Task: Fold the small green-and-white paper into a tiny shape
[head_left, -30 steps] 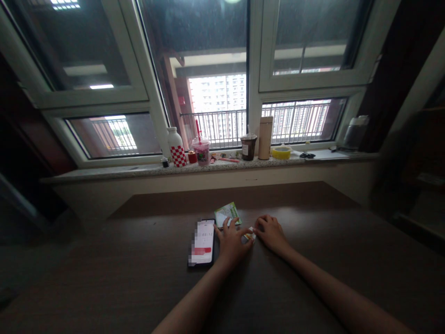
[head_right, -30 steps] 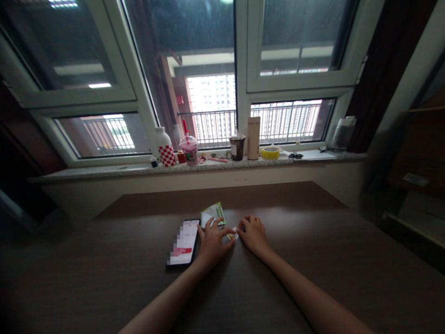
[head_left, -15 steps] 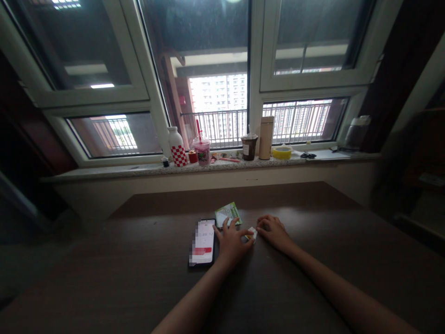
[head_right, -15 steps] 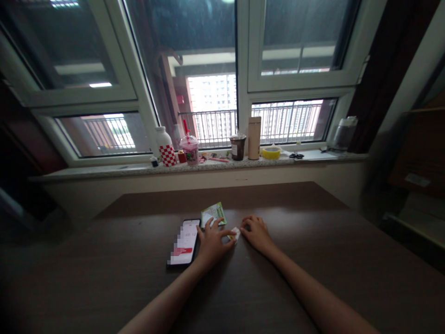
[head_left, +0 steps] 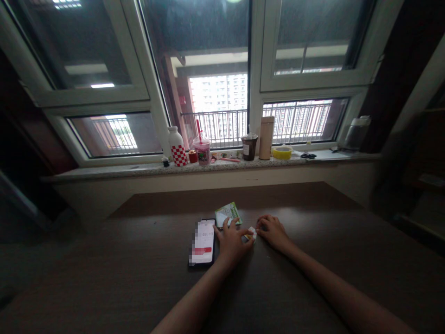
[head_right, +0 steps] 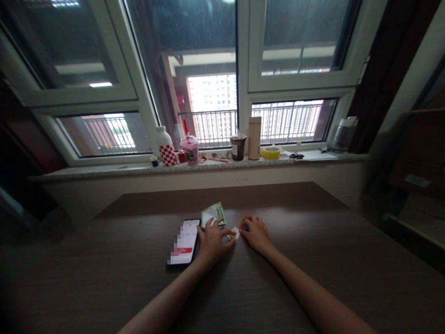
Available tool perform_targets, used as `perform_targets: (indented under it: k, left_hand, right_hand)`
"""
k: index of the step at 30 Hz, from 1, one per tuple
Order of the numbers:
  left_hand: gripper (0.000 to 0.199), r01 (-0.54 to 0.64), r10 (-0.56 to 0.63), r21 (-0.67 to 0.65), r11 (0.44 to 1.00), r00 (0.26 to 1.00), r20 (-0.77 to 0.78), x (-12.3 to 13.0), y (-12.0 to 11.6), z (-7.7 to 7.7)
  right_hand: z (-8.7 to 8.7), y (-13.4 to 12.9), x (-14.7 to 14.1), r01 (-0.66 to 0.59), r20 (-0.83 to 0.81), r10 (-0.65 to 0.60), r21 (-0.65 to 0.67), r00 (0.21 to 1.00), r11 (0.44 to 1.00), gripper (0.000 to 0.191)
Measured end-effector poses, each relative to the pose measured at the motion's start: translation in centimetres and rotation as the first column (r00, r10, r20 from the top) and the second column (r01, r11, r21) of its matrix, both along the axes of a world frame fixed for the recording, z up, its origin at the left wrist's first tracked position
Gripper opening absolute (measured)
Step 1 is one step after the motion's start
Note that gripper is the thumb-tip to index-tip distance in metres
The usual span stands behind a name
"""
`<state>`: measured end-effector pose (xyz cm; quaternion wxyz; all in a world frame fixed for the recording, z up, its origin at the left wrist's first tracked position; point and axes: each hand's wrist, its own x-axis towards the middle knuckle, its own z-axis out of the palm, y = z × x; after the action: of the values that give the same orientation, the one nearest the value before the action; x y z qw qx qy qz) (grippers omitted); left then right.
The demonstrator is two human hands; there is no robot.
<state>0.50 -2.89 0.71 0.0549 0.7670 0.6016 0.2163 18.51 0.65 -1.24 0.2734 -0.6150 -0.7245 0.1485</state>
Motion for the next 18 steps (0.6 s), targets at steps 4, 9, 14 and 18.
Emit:
perform_targets:
  k: [4,9,14,18]
  left_hand:
    - [0.022,0.008,-0.008,0.004,1.0,1.0,-0.01,-0.01,0.0,-0.02]
    - [0.026,0.018,-0.018,0.015,1.0,1.0,-0.012,-0.04,-0.07,-0.19]
    - [0.025,0.026,-0.026,0.01,1.0,1.0,-0.016,-0.13,-0.02,-0.2]
    - [0.023,0.05,-0.05,0.032,0.998,0.999,-0.011,-0.18,-0.17,0.02]
  right_hand:
    - [0.02,0.04,-0.11,0.009,0.003,-0.009,-0.001,1.0,1.0,0.008]
    - [0.26,-0.03,-0.35,0.029,-0.003,-0.029,0.009,1.0,1.0,0.008]
    - [-0.1,0.08,-0.13,0.027,-0.025,-0.026,0.031,0.999,0.999,0.007]
    - [-0.73,0.35,0.28,0.009,-0.073,-0.004,0.058,0.997,0.998,0.013]
